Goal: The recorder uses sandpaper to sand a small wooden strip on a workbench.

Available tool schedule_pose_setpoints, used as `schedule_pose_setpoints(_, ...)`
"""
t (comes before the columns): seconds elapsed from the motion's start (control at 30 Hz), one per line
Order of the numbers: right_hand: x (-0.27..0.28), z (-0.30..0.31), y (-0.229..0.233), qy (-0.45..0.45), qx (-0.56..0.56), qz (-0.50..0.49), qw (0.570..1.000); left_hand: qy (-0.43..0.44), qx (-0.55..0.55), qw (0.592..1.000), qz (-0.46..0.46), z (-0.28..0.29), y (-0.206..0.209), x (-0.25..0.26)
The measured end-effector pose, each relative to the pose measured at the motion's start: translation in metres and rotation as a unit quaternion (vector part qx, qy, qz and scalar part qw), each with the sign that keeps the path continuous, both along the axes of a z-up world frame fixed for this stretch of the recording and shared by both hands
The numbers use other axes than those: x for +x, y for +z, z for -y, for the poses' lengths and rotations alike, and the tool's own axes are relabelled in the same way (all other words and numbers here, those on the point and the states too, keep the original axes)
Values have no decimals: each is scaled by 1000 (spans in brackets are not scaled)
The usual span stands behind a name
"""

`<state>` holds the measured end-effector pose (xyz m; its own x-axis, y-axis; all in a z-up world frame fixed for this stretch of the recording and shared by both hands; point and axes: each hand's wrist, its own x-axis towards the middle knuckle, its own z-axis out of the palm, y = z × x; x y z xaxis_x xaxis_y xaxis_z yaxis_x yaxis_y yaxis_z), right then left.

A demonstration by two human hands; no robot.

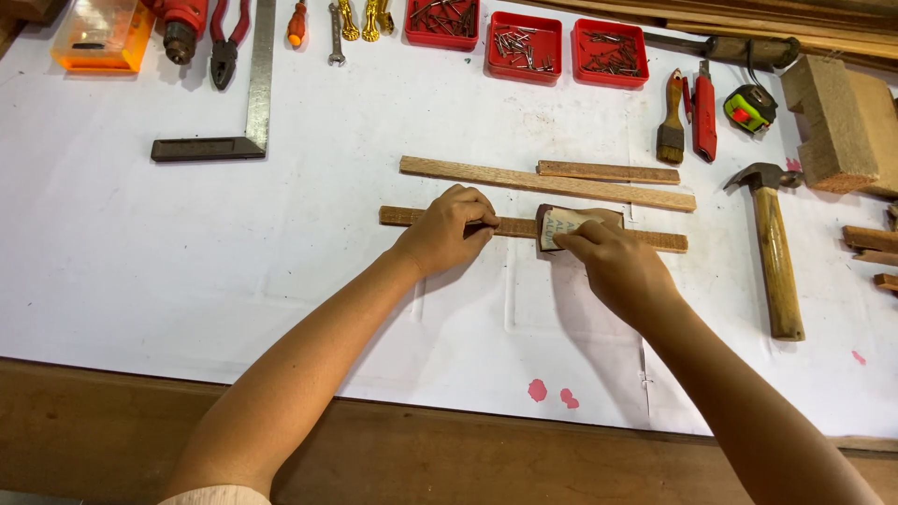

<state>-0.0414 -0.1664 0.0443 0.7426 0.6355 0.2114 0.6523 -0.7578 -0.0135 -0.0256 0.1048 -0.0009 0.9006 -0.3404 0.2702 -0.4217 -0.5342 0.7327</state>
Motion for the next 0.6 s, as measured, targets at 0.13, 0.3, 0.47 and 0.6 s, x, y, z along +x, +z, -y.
schedule_pose_setpoints(0.13, -1, -10, -25, -16, 0, 11, 1000, -1, -13, 1000, 12, 2, -4, 3)
schedule_pose_setpoints(0.3, -20, -68, -9, -11, 46, 58, 997, 6, -5, 1000, 6, -1, 1, 4)
schedule_pose_setpoints(0.47, -10, -41, -6, 30, 63, 44, 997, -38, 39, 998, 11, -28, 5, 8)
schedule_pose_setpoints(0.6, -7, -31, -5, 8, 28, 17, 999, 8, 140, 986, 94, -63, 27, -10)
